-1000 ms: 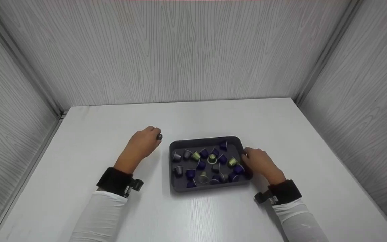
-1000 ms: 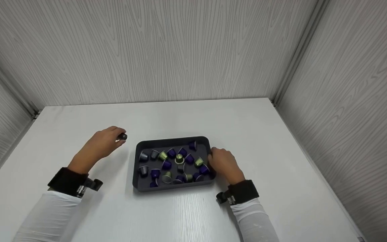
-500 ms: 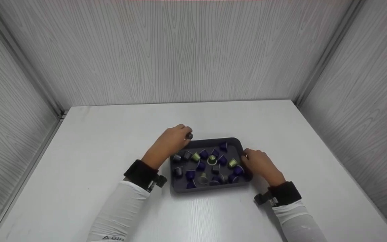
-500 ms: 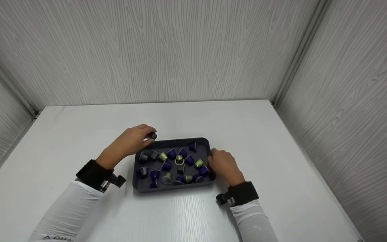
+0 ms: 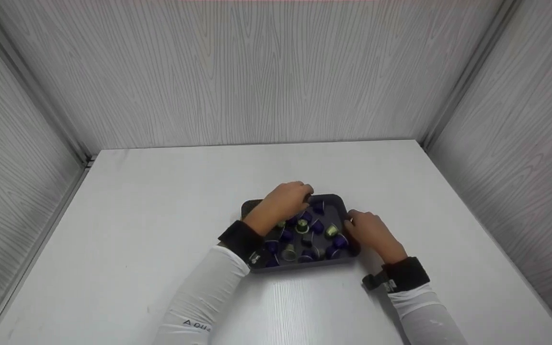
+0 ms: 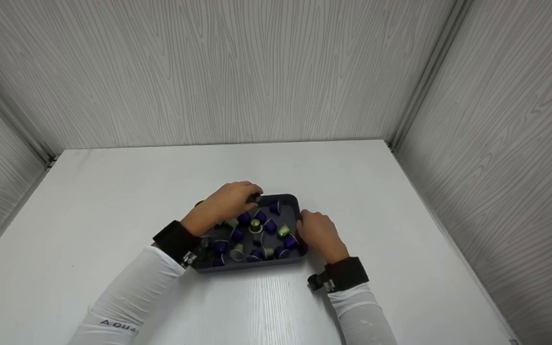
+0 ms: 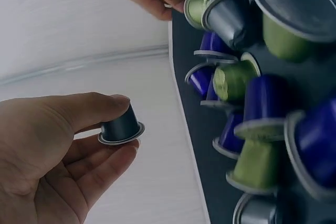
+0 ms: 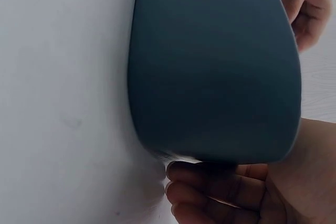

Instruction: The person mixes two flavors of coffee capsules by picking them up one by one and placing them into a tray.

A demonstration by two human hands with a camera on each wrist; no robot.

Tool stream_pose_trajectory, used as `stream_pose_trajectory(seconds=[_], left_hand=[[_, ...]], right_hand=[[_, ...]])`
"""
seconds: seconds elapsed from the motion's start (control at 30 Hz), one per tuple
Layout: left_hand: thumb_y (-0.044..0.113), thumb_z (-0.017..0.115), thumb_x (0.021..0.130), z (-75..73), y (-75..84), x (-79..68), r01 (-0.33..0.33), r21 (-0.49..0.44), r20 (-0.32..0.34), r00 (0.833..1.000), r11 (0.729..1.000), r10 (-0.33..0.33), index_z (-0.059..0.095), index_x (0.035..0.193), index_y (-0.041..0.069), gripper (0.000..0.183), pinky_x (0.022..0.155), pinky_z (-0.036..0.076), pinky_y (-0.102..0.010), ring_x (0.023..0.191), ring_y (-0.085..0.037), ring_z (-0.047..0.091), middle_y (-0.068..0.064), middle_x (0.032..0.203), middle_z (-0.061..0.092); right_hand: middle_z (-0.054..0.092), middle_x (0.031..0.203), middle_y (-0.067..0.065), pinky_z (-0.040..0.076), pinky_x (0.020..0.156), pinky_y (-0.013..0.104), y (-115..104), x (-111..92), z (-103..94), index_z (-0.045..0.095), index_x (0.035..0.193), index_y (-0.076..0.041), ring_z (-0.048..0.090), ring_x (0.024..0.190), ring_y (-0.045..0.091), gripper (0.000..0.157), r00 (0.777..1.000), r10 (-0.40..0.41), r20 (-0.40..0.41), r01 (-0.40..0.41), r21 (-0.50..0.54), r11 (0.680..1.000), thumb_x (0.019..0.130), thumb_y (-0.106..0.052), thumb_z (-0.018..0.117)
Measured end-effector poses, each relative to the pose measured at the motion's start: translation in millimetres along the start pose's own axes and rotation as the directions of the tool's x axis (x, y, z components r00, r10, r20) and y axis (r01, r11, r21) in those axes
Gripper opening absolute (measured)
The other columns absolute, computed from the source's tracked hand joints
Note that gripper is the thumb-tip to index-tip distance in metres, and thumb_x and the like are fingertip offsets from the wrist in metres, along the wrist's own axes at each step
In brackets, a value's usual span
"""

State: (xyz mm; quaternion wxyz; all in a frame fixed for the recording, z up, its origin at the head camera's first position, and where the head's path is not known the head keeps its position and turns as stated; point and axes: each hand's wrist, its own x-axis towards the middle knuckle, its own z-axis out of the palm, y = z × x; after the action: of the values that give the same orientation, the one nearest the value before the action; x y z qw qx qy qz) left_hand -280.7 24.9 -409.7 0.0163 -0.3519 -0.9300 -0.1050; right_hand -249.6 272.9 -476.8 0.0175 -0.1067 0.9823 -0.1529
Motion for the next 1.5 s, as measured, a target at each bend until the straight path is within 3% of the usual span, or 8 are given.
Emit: stream_pose_trajectory(seconds=[0.2,0.4,0.7,0.83,1.13,1.37,1.5], left_hand=[[0.017,0.062,0.097,9.6,20.2,18.3,-0.013,0.008,0.058,0.998,1.000,0.012,0.063,0.122,0.008,0.027,0.085,0.051,-0.034,0.099,-0.021,0.061,-0.008,0.113,0.061],[0.018,0.061,0.097,18.8,35.5,36.1,-0.042,0.026,0.113,0.993,0.999,0.039,0.064,0.122,0.011,0.026,0.088,0.049,-0.033,0.101,-0.021,0.060,-0.007,0.112,0.062],[0.009,0.062,0.093,34.0,52.2,53.8,-0.058,-0.026,0.125,0.990,0.998,0.061,0.068,0.116,0.015,0.025,0.089,0.049,-0.029,0.100,-0.017,0.060,-0.002,0.109,0.065],[0.010,0.064,0.092,38.0,54.9,57.6,-0.073,-0.001,0.132,0.989,0.997,0.072,0.068,0.115,0.015,0.024,0.089,0.048,-0.027,0.099,-0.015,0.059,-0.001,0.108,0.064],[0.017,0.063,0.095,38.5,53.5,56.3,-0.064,-0.011,0.203,0.977,0.998,0.065,0.067,0.113,0.013,0.019,0.087,0.049,-0.031,0.095,-0.018,0.059,-0.004,0.104,0.066],[0.017,0.057,0.099,29.7,47.4,44.8,-0.086,-0.004,0.163,0.983,0.996,0.086,0.068,0.107,0.012,0.015,0.087,0.049,-0.033,0.095,-0.019,0.059,-0.004,0.101,0.064],[0.025,0.057,0.100,20.7,39.4,34.3,-0.104,0.020,0.144,0.985,0.994,0.100,0.066,0.115,0.011,0.022,0.087,0.049,-0.034,0.098,-0.021,0.060,-0.005,0.105,0.062]], right_hand=[[0.062,0.074,0.008,0.047,0.061,0.043,1,0,-2.3,0.065,0.101,-0.001,0.055,0.065,0.026,0.022,1.000,0.006,0.011,-0.006,0.005,1.000,0.096,-0.019,0.054],[0.060,0.073,0.007,0.045,0.059,0.041,2,-2,-6.0,0.064,0.100,-0.001,0.053,0.064,0.026,0.020,1.000,-0.004,0.009,0.004,0.013,1.000,0.097,-0.018,0.054],[0.060,0.074,0.010,0.046,0.059,0.043,2,-6,-12.6,0.061,0.092,-0.002,0.054,0.064,0.027,0.019,1.000,-0.017,-0.005,0.017,0.007,1.000,0.098,-0.019,0.053],[0.061,0.075,0.012,0.046,0.060,0.046,3,-8,-14.1,0.060,0.091,-0.003,0.055,0.065,0.030,0.019,0.999,-0.028,-0.022,0.028,0.000,1.000,0.097,-0.020,0.053],[0.060,0.073,0.010,0.047,0.059,0.045,4,-11,-10.8,0.060,0.089,-0.003,0.055,0.064,0.028,0.018,1.000,-0.028,-0.013,0.028,0.004,1.000,0.097,-0.019,0.054],[0.064,0.078,0.013,0.049,0.063,0.048,5,-14,-8.0,0.064,0.098,0.000,0.058,0.068,0.030,0.019,0.999,-0.035,-0.012,0.035,0.000,0.999,0.096,-0.017,0.056],[0.064,0.077,0.011,0.049,0.063,0.047,3,-13,-8.7,0.065,0.105,0.001,0.058,0.068,0.029,0.022,1.000,-0.030,-0.001,0.030,0.003,1.000,0.097,-0.018,0.056]])
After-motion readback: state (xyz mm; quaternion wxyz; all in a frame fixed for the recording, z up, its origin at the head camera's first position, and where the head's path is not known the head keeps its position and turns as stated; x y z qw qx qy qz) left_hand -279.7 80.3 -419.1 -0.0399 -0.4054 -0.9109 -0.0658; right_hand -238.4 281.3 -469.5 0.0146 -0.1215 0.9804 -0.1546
